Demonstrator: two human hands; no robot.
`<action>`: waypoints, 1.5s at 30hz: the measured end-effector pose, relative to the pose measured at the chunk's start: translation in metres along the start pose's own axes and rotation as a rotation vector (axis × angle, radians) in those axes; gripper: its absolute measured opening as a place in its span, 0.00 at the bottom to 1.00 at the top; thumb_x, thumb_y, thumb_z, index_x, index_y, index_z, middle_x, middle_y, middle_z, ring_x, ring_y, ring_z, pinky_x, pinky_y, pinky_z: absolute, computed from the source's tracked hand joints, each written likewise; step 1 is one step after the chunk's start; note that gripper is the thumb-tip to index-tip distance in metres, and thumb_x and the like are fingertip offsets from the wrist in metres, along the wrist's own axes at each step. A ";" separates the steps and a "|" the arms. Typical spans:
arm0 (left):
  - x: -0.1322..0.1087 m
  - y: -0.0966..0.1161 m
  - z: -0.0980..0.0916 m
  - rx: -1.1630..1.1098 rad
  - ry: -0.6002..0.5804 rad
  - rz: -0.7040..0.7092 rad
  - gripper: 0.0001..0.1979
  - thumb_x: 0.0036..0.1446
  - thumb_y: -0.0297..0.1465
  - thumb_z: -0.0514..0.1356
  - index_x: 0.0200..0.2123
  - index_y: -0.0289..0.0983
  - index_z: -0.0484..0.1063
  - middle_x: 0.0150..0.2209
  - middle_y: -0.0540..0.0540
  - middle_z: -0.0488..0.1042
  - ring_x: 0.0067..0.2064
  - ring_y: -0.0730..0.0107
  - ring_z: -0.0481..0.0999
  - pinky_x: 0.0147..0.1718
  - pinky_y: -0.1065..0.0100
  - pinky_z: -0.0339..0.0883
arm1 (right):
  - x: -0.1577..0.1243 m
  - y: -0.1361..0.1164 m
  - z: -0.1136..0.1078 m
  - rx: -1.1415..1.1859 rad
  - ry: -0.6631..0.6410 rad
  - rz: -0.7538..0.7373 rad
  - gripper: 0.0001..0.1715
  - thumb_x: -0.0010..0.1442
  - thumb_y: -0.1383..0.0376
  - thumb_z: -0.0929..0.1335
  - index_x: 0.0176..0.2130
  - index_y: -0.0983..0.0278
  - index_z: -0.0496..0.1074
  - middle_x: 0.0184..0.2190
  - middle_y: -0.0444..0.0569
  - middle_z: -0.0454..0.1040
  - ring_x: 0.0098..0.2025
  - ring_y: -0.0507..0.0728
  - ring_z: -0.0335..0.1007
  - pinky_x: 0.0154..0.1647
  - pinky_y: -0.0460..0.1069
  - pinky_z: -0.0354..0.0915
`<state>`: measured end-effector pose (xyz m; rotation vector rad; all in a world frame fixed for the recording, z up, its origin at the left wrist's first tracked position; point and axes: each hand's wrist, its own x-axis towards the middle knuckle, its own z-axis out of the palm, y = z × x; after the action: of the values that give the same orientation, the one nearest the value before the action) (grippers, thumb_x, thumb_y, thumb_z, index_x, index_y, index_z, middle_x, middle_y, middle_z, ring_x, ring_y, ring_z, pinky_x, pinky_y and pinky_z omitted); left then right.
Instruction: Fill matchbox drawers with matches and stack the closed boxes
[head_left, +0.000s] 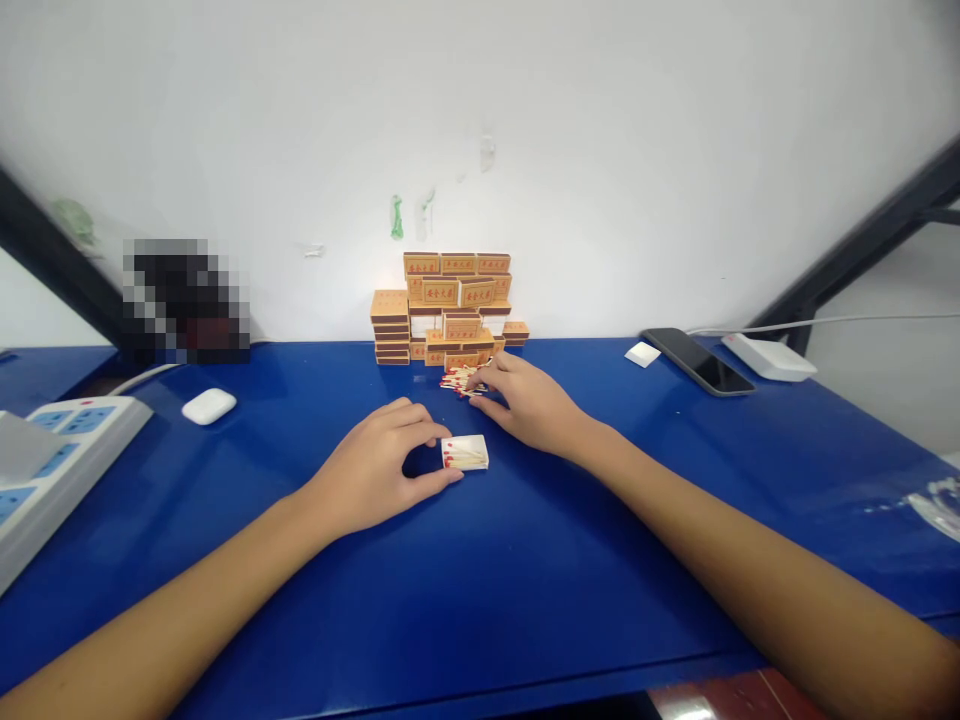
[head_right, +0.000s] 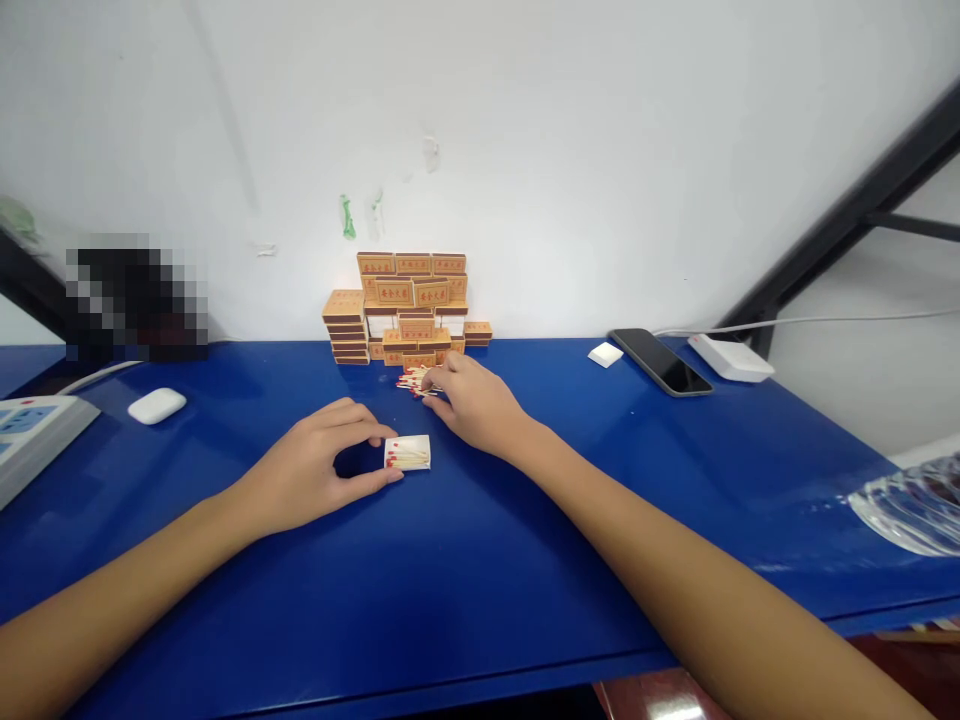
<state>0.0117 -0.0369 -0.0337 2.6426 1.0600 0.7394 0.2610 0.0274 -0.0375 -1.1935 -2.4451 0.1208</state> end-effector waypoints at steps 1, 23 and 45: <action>0.000 0.000 0.000 0.001 0.000 0.001 0.15 0.65 0.41 0.67 0.49 0.38 0.79 0.41 0.45 0.77 0.43 0.60 0.73 0.45 0.57 0.71 | 0.000 -0.001 0.001 -0.011 0.002 0.007 0.06 0.71 0.66 0.69 0.46 0.63 0.76 0.44 0.52 0.71 0.46 0.59 0.69 0.47 0.52 0.65; 0.002 -0.002 -0.002 0.006 0.010 0.003 0.12 0.65 0.40 0.67 0.45 0.39 0.78 0.40 0.45 0.78 0.42 0.59 0.74 0.43 0.57 0.71 | -0.018 -0.048 -0.029 0.318 -0.164 -0.013 0.08 0.69 0.65 0.71 0.36 0.62 0.77 0.34 0.45 0.73 0.35 0.53 0.68 0.37 0.48 0.62; 0.000 0.000 -0.001 0.008 0.004 0.005 0.15 0.65 0.40 0.67 0.50 0.38 0.79 0.41 0.44 0.78 0.43 0.58 0.74 0.45 0.56 0.72 | -0.005 -0.007 -0.006 0.065 0.003 0.083 0.03 0.66 0.67 0.72 0.40 0.64 0.74 0.37 0.47 0.73 0.34 0.54 0.66 0.37 0.49 0.60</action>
<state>0.0111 -0.0367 -0.0327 2.6522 1.0599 0.7439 0.2614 0.0188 -0.0316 -1.2652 -2.3709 0.2209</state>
